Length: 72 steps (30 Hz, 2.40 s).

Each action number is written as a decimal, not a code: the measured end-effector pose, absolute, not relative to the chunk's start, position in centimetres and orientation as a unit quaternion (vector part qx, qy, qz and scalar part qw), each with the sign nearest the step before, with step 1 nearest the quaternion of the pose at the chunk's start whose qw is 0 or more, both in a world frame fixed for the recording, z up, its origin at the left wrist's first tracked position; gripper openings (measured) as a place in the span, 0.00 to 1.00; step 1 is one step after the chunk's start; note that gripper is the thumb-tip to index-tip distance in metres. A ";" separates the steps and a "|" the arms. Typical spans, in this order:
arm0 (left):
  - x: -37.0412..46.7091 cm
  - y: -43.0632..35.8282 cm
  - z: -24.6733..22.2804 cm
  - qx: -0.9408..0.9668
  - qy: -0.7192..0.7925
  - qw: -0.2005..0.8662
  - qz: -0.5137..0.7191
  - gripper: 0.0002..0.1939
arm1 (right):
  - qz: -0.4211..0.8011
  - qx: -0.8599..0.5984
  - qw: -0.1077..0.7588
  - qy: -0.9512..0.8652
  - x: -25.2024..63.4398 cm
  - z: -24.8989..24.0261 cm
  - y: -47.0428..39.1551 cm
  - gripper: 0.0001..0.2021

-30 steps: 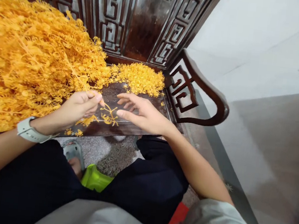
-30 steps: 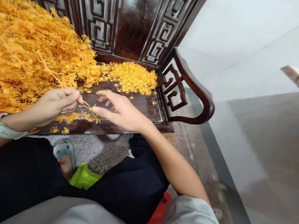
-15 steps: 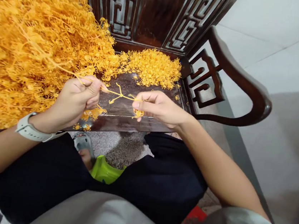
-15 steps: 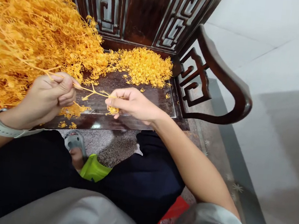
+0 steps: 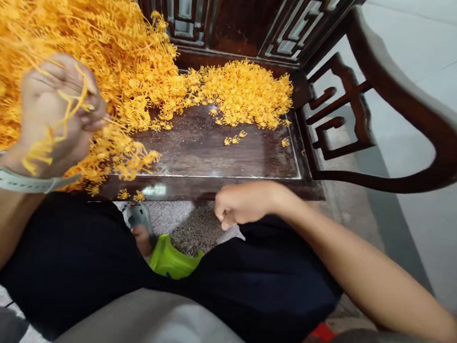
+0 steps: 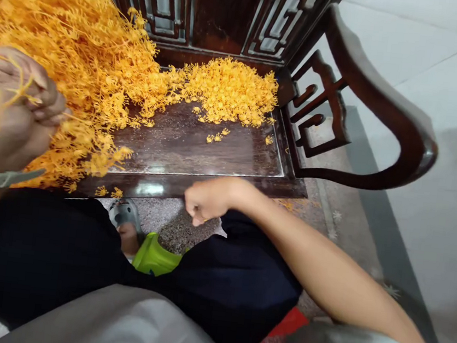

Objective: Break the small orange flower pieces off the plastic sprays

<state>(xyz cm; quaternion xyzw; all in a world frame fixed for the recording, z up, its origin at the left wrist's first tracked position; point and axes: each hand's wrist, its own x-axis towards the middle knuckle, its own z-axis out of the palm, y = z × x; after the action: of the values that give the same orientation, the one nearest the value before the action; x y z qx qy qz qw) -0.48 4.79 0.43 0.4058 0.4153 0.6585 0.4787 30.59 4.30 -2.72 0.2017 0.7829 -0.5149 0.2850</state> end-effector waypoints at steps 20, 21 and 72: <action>2.8 3.1 1.3 0.377 0.459 0.628 0.503 0.16 | -0.597 0.465 -0.416 0.505 32.4 0.2 5.8 0.15; 3.2 2.7 1.4 0.369 0.455 0.634 0.505 0.15 | -0.620 0.449 -0.376 0.522 31.0 -0.3 4.7 0.22; 4.0 1.4 0.0 0.406 0.421 0.702 0.405 0.16 | -0.611 0.353 -0.317 0.634 28.2 -2.7 1.9 0.34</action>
<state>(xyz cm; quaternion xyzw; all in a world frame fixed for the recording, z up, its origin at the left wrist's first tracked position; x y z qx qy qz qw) 4.00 1.45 -0.04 0.4062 0.4210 0.4054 0.7024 28.16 1.95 -2.74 0.3534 0.6336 -0.6109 -0.3169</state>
